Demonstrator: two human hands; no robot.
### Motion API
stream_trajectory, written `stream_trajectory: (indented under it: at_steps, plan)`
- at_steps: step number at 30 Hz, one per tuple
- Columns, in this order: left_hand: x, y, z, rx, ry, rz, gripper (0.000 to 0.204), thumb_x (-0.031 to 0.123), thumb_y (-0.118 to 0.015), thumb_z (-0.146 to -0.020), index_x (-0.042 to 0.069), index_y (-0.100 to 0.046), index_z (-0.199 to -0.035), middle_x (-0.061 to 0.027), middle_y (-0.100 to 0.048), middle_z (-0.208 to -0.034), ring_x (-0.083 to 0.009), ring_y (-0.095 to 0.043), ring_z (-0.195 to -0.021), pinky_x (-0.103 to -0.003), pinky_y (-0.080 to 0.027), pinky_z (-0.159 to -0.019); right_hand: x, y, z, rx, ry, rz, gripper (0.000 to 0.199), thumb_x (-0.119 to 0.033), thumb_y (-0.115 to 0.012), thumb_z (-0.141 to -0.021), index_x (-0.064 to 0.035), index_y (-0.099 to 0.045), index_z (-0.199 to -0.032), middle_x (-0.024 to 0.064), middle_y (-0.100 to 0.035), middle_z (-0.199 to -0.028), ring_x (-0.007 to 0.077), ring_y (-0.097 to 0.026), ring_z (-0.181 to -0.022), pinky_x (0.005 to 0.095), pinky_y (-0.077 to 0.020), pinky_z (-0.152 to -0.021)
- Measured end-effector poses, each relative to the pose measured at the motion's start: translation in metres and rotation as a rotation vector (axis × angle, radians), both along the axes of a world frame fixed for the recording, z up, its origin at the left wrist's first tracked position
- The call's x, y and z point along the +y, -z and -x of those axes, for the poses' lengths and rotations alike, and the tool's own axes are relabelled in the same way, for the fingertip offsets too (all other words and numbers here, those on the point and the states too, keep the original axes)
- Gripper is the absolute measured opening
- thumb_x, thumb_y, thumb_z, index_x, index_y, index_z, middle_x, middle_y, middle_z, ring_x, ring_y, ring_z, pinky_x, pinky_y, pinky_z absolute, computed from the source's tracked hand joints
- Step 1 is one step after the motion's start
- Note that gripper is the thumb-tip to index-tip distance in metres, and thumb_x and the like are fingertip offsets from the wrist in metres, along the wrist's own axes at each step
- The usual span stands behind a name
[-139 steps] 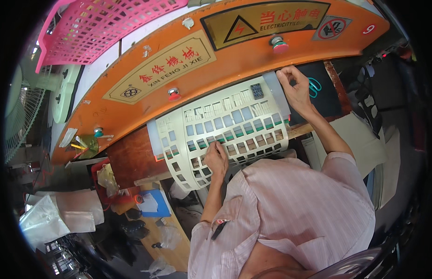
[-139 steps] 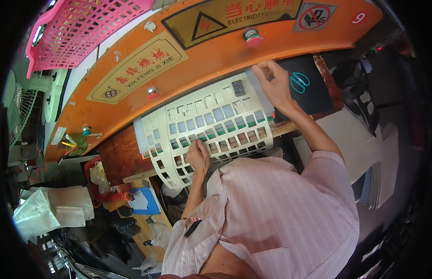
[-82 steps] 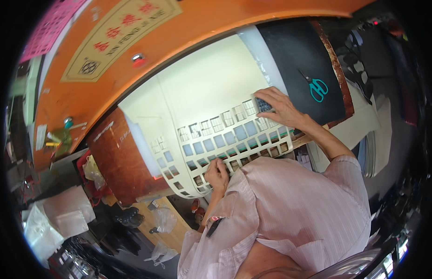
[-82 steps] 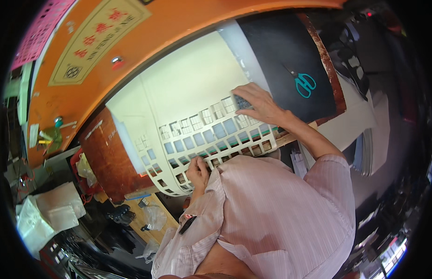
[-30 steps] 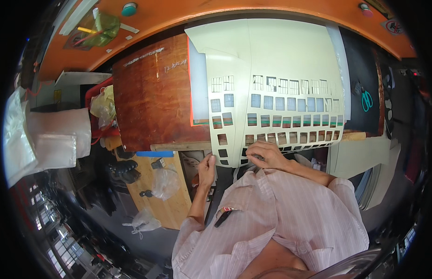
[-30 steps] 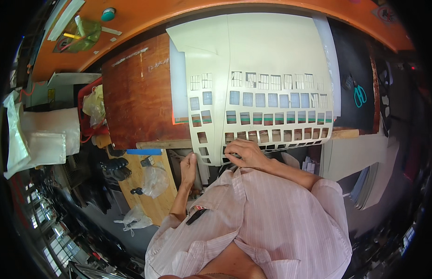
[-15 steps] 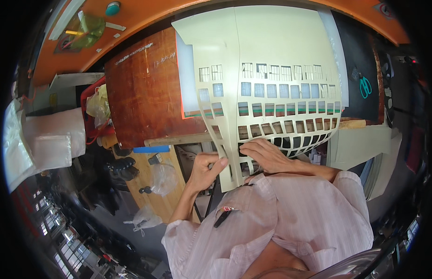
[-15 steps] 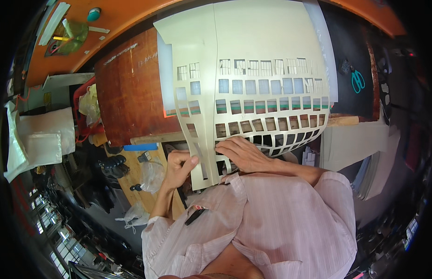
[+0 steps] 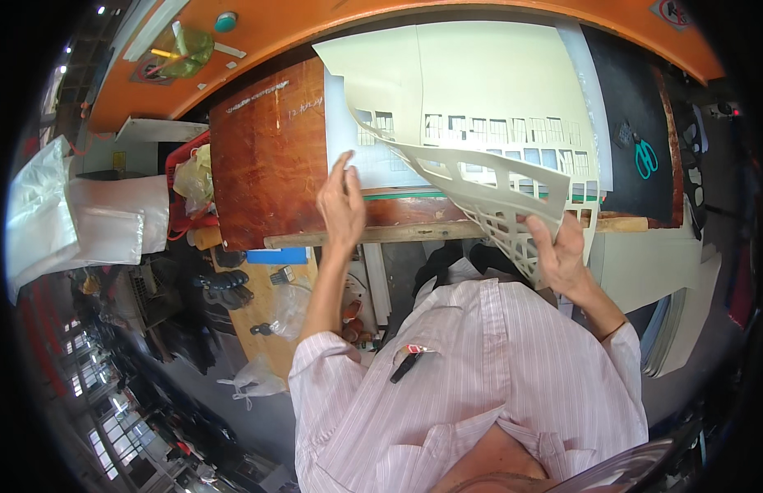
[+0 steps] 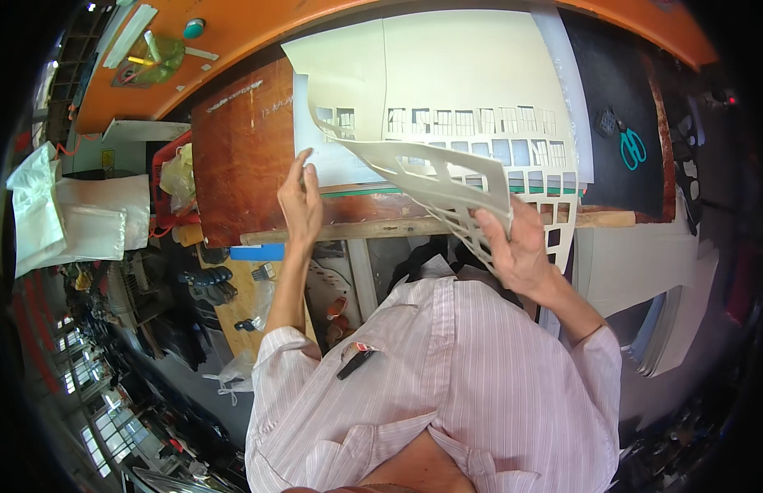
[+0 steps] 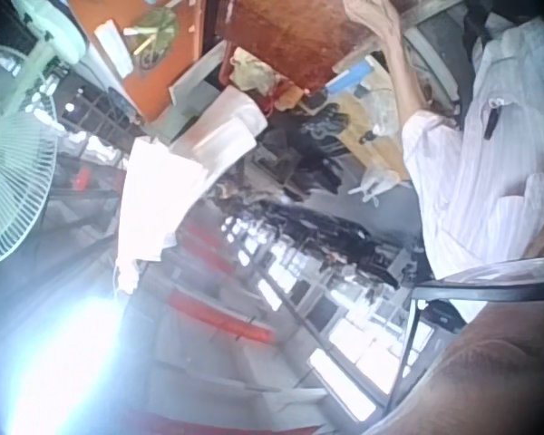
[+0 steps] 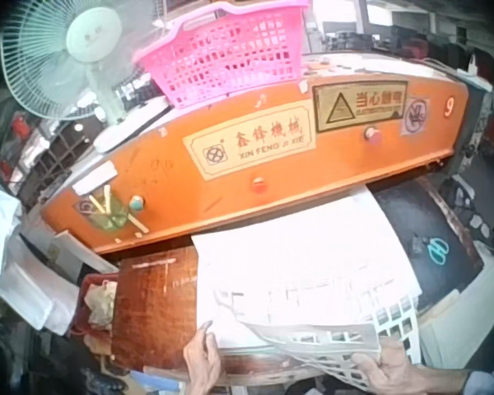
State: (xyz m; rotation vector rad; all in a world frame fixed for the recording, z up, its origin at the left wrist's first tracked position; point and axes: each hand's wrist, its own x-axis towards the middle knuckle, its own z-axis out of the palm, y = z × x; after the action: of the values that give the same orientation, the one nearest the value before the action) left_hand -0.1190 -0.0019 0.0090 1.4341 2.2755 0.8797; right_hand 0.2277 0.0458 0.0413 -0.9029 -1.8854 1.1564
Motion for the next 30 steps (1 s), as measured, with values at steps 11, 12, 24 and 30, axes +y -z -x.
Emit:
stream_trajectory:
  at_steps: [11,12,24,30]
  plan:
    - [-0.064,0.031,0.018,0.359,0.670,0.044,0.053,-0.002,-0.063,-0.081,0.008,-0.066,-0.133,-0.0157,-0.070,-0.084,-0.0341,-0.069,-0.070,-0.044,-0.055,-0.064,0.039,-0.025,-0.013,-0.045,0.180,0.092,0.026,-0.019,-0.063,-0.106,0.0046,-0.072,-0.099,0.0102,-0.074,-0.086,0.0167,-0.068,-0.078,0.0325,-0.0525,-0.071]
    - [-0.084,0.018,0.002,0.239,0.762,0.047,0.045,-0.005,-0.063,-0.079,0.008,-0.070,-0.122,-0.0162,-0.068,-0.081,-0.0361,-0.069,-0.070,-0.045,-0.055,-0.064,0.043,-0.029,-0.015,-0.042,0.208,0.147,0.027,-0.019,-0.063,-0.107,0.0042,-0.073,-0.098,0.0093,-0.074,-0.086,0.0155,-0.067,-0.078,0.0316,-0.0524,-0.072]
    - [0.046,0.053,-0.007,0.045,0.202,-0.170,0.028,0.006,-0.062,-0.097,-0.001,-0.069,-0.124,-0.0190,-0.067,-0.093,-0.0310,-0.065,-0.078,-0.041,-0.053,-0.072,0.118,-0.067,-0.024,-0.076,0.312,0.141,0.037,-0.033,-0.064,-0.107,0.0017,-0.075,-0.099,0.0042,-0.075,-0.089,0.0086,-0.065,-0.082,0.0263,-0.0529,-0.076]
    - [0.070,0.078,-0.011,0.334,0.458,-0.119,0.035,0.003,-0.064,-0.091,-0.002,-0.067,-0.126,-0.0171,-0.067,-0.118,-0.0360,-0.058,-0.117,-0.047,-0.046,-0.100,0.166,-0.071,-0.039,-0.220,0.317,0.011,0.040,-0.038,-0.065,-0.105,0.0008,-0.077,-0.110,0.0052,-0.076,-0.092,0.0104,-0.068,-0.086,0.0274,-0.0534,-0.082]
